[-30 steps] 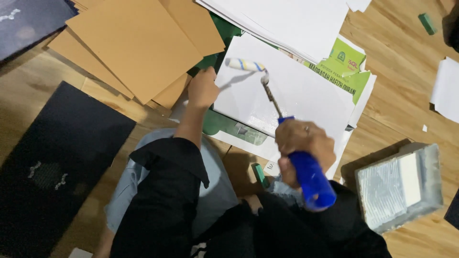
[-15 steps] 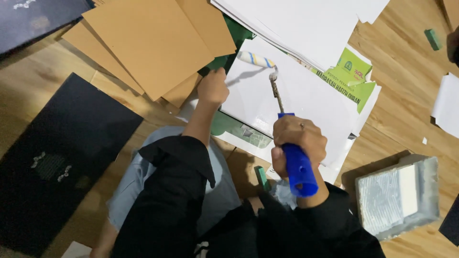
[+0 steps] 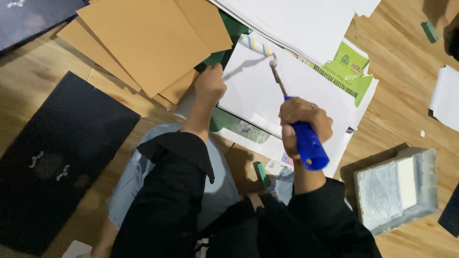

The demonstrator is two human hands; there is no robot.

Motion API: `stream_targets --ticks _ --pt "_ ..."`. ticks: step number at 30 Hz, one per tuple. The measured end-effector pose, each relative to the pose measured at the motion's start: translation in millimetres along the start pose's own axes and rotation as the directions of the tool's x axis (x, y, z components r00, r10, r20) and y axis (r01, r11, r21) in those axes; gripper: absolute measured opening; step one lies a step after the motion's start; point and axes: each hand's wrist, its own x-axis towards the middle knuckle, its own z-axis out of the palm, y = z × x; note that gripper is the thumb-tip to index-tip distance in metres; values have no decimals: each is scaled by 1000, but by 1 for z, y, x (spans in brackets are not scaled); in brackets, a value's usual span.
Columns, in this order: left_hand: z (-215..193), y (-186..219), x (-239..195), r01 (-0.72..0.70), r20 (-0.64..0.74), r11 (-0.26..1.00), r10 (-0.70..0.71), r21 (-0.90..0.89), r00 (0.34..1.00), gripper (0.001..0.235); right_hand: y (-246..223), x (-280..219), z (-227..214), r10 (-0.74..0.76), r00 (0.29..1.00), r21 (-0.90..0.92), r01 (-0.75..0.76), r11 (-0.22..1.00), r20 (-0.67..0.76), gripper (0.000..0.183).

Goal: Applying glue to a large paper sheet with a roller and then precisely placing multiple cardboard panels onto the adhesive surface to assemble folders or book covers.

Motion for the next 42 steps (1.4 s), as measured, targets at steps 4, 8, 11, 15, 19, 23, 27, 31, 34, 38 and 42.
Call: stream_targets --ticks 4,8,11,15,19,23,27,31,34,38,42 --pt "50 -32 15 -309 -573 899 436 309 694 14 15 16 -2 -41 996 60 36 998 85 19" --pt "3 0 4 44 -38 999 -42 33 998 22 7 17 6 -46 995 23 44 999 94 19" --pt "12 -7 2 14 25 1000 -15 22 1000 20 6 5 9 -11 996 -38 15 999 86 19" --pt "19 -12 5 -84 -168 996 83 0 982 20 22 -3 -6 -60 997 -27 59 998 -55 20" --pt "1 2 0 39 1 998 -39 -47 999 26 -23 -4 -9 80 978 -70 -95 993 -195 23" --pt "-10 10 -7 18 3 998 -17 -60 1000 26 2 -30 -34 53 962 -68 -74 995 -269 27" --pt "-14 13 -11 30 22 999 -30 -25 999 28 -6 -19 -43 39 962 -72 -60 996 -270 26" --pt "-26 20 -21 12 7 999 -12 -43 1000 26 -71 -37 -37 185 943 -131 -228 965 -276 25" --pt "-23 20 -20 30 16 999 -30 -40 999 25 -54 -65 -46 150 969 -184 -187 965 -197 26" --pt "-26 20 -22 20 7 1000 -20 -6 1000 25 -25 -49 -53 -51 980 -286 -6 958 -192 27" --pt "-25 20 -22 33 15 999 -33 -9 999 24 -68 -54 -48 96 962 -272 -167 948 -256 24"
